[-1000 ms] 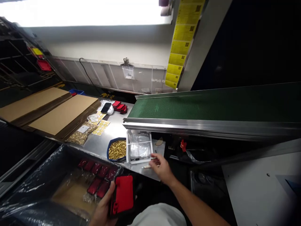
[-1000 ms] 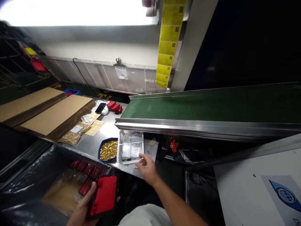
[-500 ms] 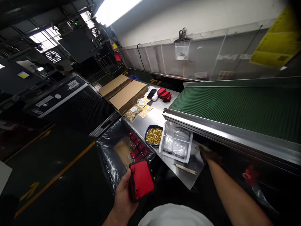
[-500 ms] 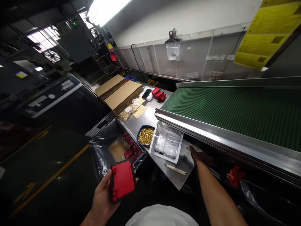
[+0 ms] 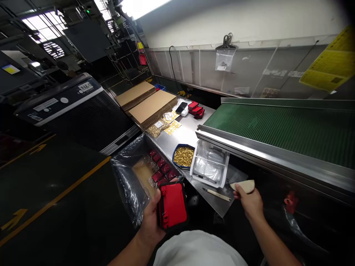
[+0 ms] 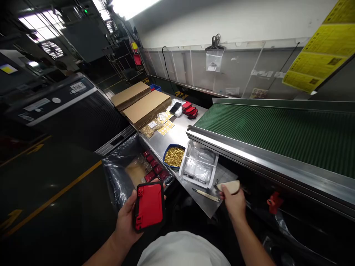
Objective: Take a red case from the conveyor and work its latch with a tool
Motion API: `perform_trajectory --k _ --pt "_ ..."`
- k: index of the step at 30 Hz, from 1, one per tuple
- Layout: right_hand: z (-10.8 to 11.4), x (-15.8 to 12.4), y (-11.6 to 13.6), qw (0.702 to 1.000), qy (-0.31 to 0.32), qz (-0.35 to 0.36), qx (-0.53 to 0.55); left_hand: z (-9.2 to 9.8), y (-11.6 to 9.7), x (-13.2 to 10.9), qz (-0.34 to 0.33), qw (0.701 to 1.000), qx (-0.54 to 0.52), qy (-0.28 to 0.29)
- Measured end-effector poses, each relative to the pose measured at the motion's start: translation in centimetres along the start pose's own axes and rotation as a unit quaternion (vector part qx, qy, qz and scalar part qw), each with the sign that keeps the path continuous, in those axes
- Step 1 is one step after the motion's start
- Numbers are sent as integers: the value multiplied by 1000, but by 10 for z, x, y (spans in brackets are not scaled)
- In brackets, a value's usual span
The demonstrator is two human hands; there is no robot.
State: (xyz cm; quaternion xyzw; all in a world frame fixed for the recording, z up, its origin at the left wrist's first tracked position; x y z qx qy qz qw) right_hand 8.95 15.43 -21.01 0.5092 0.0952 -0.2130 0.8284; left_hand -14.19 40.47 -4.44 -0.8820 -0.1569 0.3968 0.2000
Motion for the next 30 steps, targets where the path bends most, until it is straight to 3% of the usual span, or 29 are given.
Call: perform_trajectory --k 3,4,6,7,8,10,14,18,21,24,27,30 --pt "2 -88 50 992 84 67 70 -2 1 -1 42 999 12 24" --pt "1 -121 80 974 133 139 116 -3 2 -1 54 998 16 30" --pt "3 -191 139 906 217 317 181 -3 2 -2 71 997 26 36" --pt "4 -220 159 873 250 370 197 -3 2 -2 76 996 30 36" --pt "3 -242 174 846 275 412 199 -3 3 -2 82 995 34 36" --pt "0 -268 189 821 294 451 190 -3 3 -3 94 994 34 33" --pt "-11 -286 191 796 331 480 161 0 0 -4 91 994 44 29" --pt "-11 -281 190 805 298 494 137 5 2 -6 106 994 38 18" --pt "-14 -285 191 789 322 506 129 6 3 -7 104 994 34 12" --pt "-15 -280 191 796 318 500 125 7 4 -6 99 995 30 2" --pt "-20 -283 189 778 367 495 124 9 5 -4 85 996 39 -8" --pt "-20 -277 187 789 359 482 127 10 6 -3 76 996 35 -17"
Point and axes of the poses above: each hand's wrist, its own x-axis towards the middle knuckle, its own z-axis out of the back of the hand, y = z × x, the point moved 9 cm from there along x, towards the middle knuckle, and after that the axes turned 11 degrees about -y, right-handed, at the moved point
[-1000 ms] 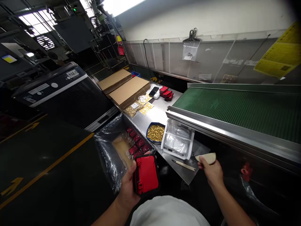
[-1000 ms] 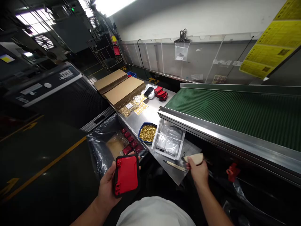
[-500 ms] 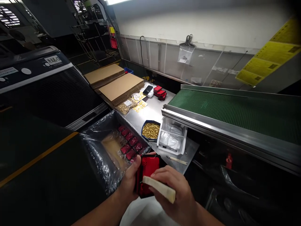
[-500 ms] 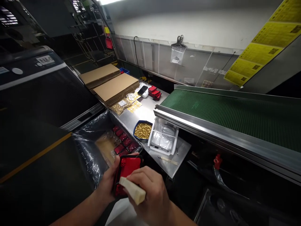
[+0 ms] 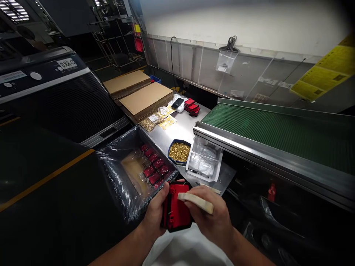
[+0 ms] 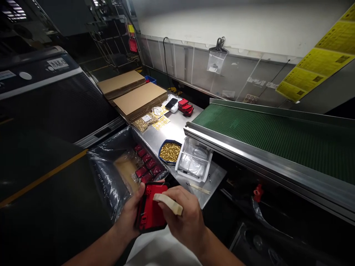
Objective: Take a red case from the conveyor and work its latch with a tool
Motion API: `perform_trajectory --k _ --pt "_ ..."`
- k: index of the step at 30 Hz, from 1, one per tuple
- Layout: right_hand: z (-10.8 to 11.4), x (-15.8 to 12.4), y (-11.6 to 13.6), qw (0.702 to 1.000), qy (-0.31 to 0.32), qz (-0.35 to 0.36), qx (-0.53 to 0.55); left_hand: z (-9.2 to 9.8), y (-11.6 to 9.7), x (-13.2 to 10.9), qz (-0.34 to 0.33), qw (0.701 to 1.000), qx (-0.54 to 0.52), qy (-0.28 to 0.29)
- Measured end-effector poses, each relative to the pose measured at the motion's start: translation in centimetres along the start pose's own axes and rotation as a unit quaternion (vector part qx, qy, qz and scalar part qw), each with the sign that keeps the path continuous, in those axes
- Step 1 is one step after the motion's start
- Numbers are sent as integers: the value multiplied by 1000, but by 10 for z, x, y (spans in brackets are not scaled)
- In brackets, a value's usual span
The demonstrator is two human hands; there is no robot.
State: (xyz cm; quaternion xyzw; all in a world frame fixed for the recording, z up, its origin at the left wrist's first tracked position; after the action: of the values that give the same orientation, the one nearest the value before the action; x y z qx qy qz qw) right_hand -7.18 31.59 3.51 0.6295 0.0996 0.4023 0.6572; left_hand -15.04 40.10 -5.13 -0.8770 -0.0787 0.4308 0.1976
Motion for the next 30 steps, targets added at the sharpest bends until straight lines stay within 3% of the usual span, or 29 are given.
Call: perform_trajectory --k 9,14,19,26,28,30 --pt "0 3 -2 1000 16 -7 18 5 9 12 29 999 -11 -11" --pt "54 4 -27 976 -177 -125 -16 -11 12 13 38 996 -69 37" --pt "56 -4 -43 969 -150 -195 -9 -20 16 12 55 994 -68 71" --pt "44 -7 -34 978 -122 -170 -9 -19 19 13 65 992 -73 80" --pt "50 -7 -37 975 -145 -169 -17 -18 17 12 53 993 -69 74" --pt "68 -12 -51 957 -214 -189 -53 -16 14 13 41 995 -58 64"
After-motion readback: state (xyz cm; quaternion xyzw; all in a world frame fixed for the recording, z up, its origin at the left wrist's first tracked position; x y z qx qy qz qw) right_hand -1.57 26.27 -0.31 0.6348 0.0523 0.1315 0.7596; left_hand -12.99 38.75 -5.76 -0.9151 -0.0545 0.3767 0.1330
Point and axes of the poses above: each hand's wrist, its own x-axis towards the middle knuckle, its own z-axis out of the back of the hand, y = z × x, the point moved 9 cm from there along x, towards the middle knuckle, and after that the axes turned 11 degrees about -y, right-handed, at the moved point
